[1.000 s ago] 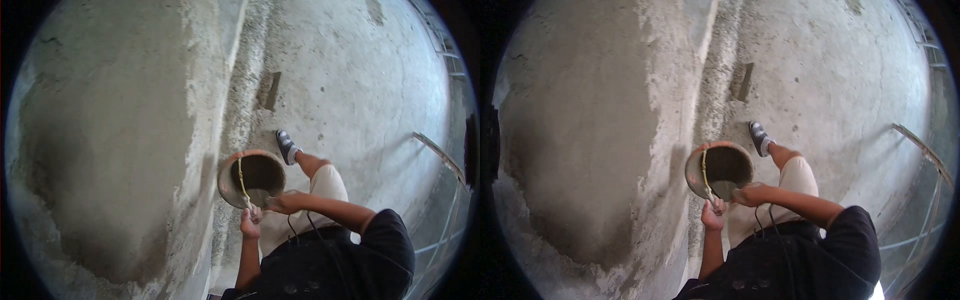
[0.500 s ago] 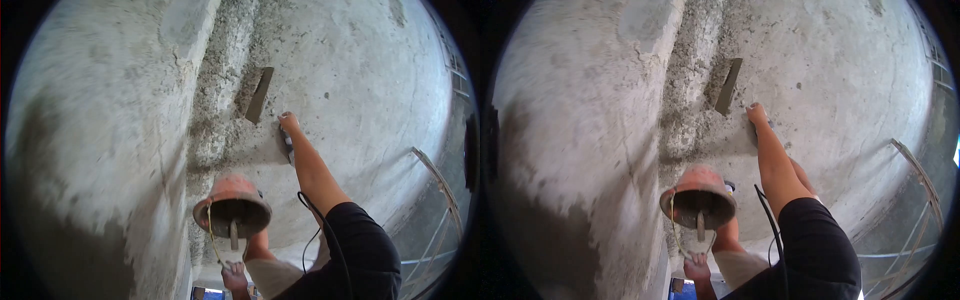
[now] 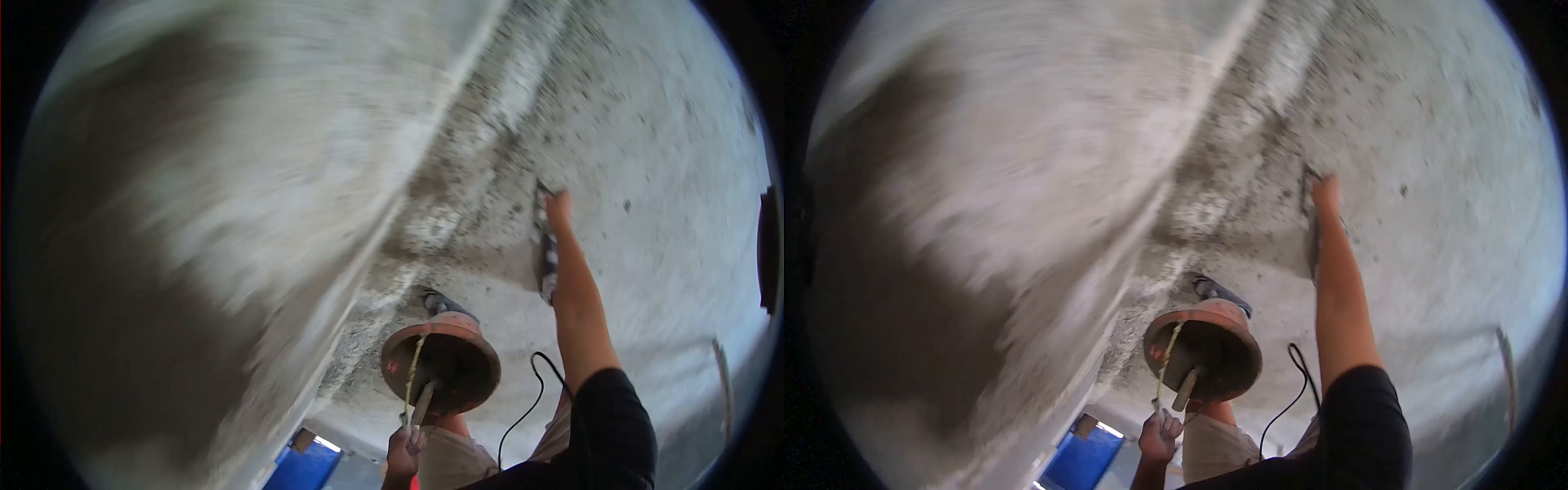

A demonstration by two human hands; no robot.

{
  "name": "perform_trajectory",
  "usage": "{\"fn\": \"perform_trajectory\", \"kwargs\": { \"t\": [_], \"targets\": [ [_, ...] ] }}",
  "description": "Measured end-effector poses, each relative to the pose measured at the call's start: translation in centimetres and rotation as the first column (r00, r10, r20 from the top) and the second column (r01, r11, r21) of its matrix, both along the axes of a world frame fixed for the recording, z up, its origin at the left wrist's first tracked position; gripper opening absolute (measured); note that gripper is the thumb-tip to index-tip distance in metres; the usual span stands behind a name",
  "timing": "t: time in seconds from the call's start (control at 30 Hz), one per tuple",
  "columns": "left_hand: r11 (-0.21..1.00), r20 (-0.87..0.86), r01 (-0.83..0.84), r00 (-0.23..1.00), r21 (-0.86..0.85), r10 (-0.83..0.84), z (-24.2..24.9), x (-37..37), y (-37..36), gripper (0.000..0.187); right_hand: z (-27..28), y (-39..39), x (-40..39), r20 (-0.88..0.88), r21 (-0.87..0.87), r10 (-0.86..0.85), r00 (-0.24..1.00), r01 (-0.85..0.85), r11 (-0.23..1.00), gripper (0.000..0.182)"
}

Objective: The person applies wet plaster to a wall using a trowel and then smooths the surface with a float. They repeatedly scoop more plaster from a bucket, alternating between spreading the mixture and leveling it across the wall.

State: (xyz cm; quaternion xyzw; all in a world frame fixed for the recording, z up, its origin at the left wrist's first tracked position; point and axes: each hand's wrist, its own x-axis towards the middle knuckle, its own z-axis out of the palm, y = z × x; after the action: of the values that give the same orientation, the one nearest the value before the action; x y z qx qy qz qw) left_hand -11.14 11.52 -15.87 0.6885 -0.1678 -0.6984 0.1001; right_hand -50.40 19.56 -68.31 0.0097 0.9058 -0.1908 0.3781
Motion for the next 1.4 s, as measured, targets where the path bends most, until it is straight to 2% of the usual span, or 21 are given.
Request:
{"fn": "perform_trajectory", "kwargs": {
  "t": [0.03, 0.07, 0.1, 0.13, 0.23, 0.3, 0.43, 0.5, 0.57, 0.63, 0.7, 0.73, 0.83, 0.9, 0.97, 1.03, 1.1, 1.2, 1.3, 1.37, 1.4],
  "targets": [
    [0.998, 0.011, 0.021, 1.000, 0.051, -0.021, 1.1, -0.2, -0.2, 0.031, 3.2, 0.7, 0.0, -0.003, 0.057, 0.060, 0.998, -0.060, 0.997, 0.067],
    [0.995, -0.022, 0.086, 0.996, 0.040, -0.086, 2.0, 0.2, -0.4, 0.030, 2.4, 2.8, 1.5, -0.405, -0.014, 0.046, 0.913, -0.056, 0.998, 0.046],
    [0.998, -0.041, 0.060, 0.997, -0.018, -0.060, 2.9, 0.3, -0.8, 0.030, 6.0, 3.6, 0.6, -0.252, 0.042, 0.070, 0.965, -0.061, 0.997, 0.046],
    [0.997, -0.079, 0.080, 0.994, -0.014, -0.081, 4.0, 0.5, -1.2, 0.030, 11.4, 3.4, 0.4, -0.222, 0.009, -0.079, 0.972, 0.083, 0.997, 0.043],
    [0.996, -0.169, 0.074, 0.982, -0.058, -0.082, 6.3, 0.5, -1.3, 0.030, 18.9, 7.2, 1.3, -0.594, 0.131, 0.006, 0.805, 0.090, 0.987, 0.043],
    [0.978, -0.231, 0.195, 0.951, -0.077, -0.208, 8.0, -0.2, -1.7, 0.032, 25.5, 10.7, -0.2, -0.203, 0.284, 0.004, 0.979, 0.055, 0.957, 0.046],
    [0.954, -0.328, 0.258, 0.898, -0.151, -0.295, 10.4, -1.5, -2.3, 0.031, 33.5, 14.7, -1.1, -0.184, 0.275, -0.072, 0.980, 0.122, 0.954, 0.045],
    [0.945, -0.341, 0.252, 0.887, -0.207, -0.311, 10.5, -1.0, -2.0, 0.032, 35.4, 16.6, -0.8, -0.209, -0.067, -0.039, 0.977, 0.025, 0.997, 0.044],
    [0.943, -0.351, 0.244, 0.883, -0.227, -0.313, 10.4, -0.2, -1.7, 0.033, 37.9, 16.2, -0.3, -0.325, -0.074, 0.175, 0.929, -0.210, 0.975, 0.041],
    [0.936, -0.355, 0.232, 0.879, -0.265, -0.318, 10.4, -0.2, -1.9, 0.034, 46.0, 11.4, -1.6, -0.195, -0.070, 0.455, 0.869, -0.475, 0.877, 0.048],
    [0.937, -0.358, 0.239, 0.877, -0.256, -0.322, 10.4, -0.4, -2.0, 0.035, 51.3, 5.5, -1.5, -0.244, 0.025, 0.591, 0.769, -0.604, 0.796, 0.047],
    [0.937, -0.361, 0.234, 0.877, -0.259, -0.319, 10.2, -0.4, -1.9, 0.035, 54.3, 2.1, -1.1, -0.308, -0.019, 0.589, 0.747, -0.624, 0.781, 0.044],
    [0.951, -0.354, 0.232, 0.888, -0.204, -0.293, 9.4, -0.7, -1.9, 0.034, 63.4, -7.1, 0.2, -0.547, -0.242, 0.526, 0.652, -0.724, 0.646, 0.040],
    [0.963, -0.353, 0.219, 0.899, -0.155, -0.261, 9.1, -0.5, -1.7, 0.034, 68.2, -11.9, 0.6, -0.824, -0.247, 0.373, 0.427, -0.863, 0.441, 0.042],
    [0.967, -0.333, 0.221, 0.909, -0.129, -0.252, 8.4, 0.2, -1.5, 0.034, 72.7, -15.7, 1.1, -0.961, -0.181, 0.145, 0.236, -0.931, 0.316, 0.043],
    [0.967, -0.314, 0.231, 0.915, -0.110, -0.254, 8.2, 0.7, -1.2, 0.034, 75.8, -18.8, 1.5, -0.984, -0.178, -0.061, 0.168, -0.950, 0.257, 0.044],
    [0.985, -0.316, 0.166, 0.933, -0.037, -0.169, 8.6, 0.9, -0.9, 0.034, 77.8, -21.1, 1.7, -0.983, -0.150, -0.139, 0.123, -0.969, 0.198, 0.045],
    [0.983, -0.308, 0.182, 0.935, -0.006, -0.175, 8.5, 2.1, -0.9, 0.034, 77.9, -24.8, 3.1, -0.944, -0.220, -0.283, 0.169, -0.962, 0.159, 0.048],
    [0.984, -0.296, 0.176, 0.940, 0.000, -0.168, 8.2, 2.8, -0.7, 0.036, 76.4, -26.3, 3.7, -0.935, -0.248, -0.289, 0.206, -0.962, 0.117, 0.047],
    [0.981, -0.280, 0.193, 0.941, -0.012, -0.189, 8.3, 2.9, -0.9, 0.037, 76.0, -25.5, 3.9, -0.964, -0.263, -0.085, 0.254, -0.956, 0.133, 0.038],
    [0.980, -0.256, 0.199, 0.946, -0.018, -0.197, 8.5, 3.0, -0.9, 0.038, 75.3, -25.4, 3.9, -0.966, -0.257, -0.081, 0.247, -0.956, 0.145, 0.038]
  ]
}}
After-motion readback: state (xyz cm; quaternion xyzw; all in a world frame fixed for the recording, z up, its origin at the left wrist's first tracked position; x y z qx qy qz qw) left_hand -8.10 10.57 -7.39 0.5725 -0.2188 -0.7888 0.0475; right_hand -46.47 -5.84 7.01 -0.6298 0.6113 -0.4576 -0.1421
